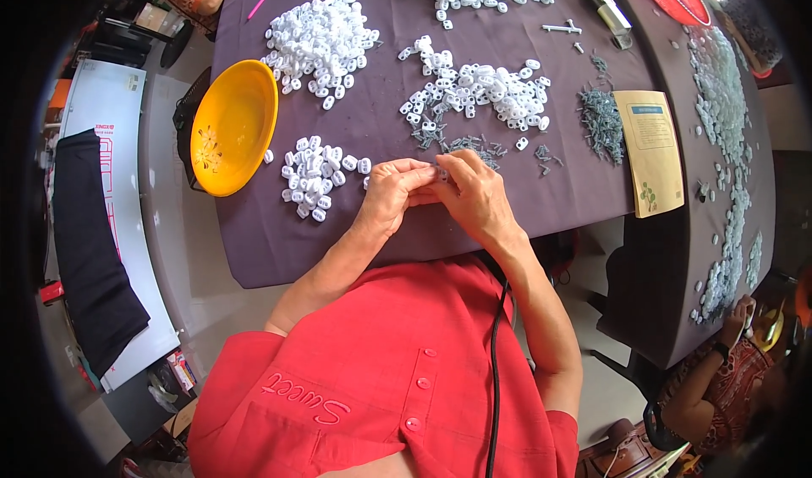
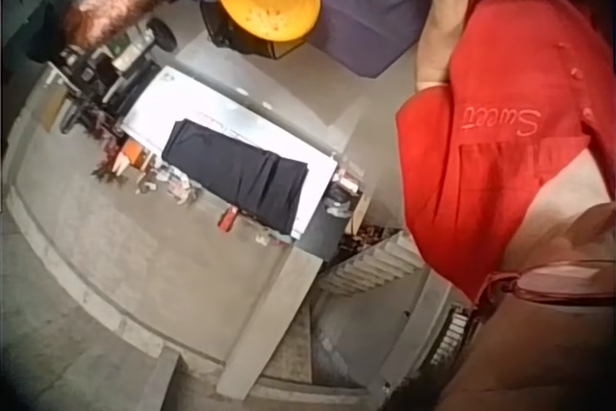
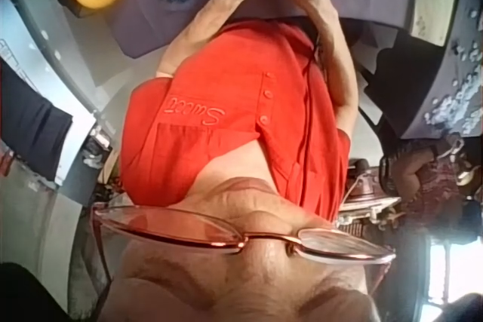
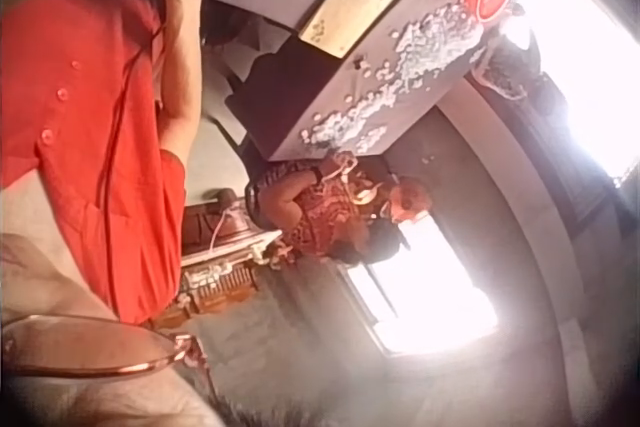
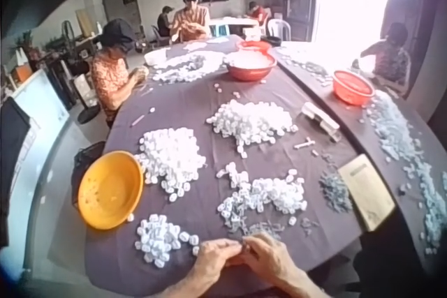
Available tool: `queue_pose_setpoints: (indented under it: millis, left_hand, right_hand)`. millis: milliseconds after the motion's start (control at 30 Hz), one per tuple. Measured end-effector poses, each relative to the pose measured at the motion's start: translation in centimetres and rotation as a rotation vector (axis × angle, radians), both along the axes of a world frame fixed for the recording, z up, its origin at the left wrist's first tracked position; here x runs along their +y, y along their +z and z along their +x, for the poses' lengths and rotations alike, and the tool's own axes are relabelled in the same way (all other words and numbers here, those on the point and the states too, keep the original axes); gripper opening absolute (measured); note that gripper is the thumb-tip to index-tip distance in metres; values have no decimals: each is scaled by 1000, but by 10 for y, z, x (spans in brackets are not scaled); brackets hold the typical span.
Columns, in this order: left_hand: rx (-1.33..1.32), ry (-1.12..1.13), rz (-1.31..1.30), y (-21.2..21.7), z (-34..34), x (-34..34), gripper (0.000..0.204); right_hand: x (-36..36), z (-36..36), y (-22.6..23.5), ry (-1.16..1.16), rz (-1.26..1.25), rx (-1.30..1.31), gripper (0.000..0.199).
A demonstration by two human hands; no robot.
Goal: The person repeatedly picks up plastic cord lock casings and small plastic inserts from piles on the table and presses the components together by hand to assemble them.
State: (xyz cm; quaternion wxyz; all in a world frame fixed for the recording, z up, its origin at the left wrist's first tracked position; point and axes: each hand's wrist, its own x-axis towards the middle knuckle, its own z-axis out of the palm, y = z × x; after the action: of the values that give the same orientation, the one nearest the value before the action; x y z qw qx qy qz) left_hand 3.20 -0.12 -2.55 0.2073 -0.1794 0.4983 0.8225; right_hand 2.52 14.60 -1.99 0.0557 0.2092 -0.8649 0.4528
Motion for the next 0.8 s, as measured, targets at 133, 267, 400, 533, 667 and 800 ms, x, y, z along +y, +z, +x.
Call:
queue_pose_setpoints:
  millis: [133,267,400,533,667,800]
  left_hand:
    - [8,-38,-31,-4,-2,-3,12]
    - [47,-131,-70,-6,-6,-7,14]
    - [55,-172,-57,-8,-8,-11,15]
    - [59,-185,-49,-8,-9,-10,14]
    - [44,-178,-58,-7,-8,-9,14]
    - [54,-176,-71,-9,-7,-10,14]
  right_hand:
    - [3,-1,2,50,63,50,24]
    - [5,-2,4,100,84,53,21]
    - [7,-3,5,141,102,72,21]
    - [10,-6,6,180,120,60,22]
    - [9,-6,4,166,112,101,21]
    - [8,-6,1,168,118,109,20]
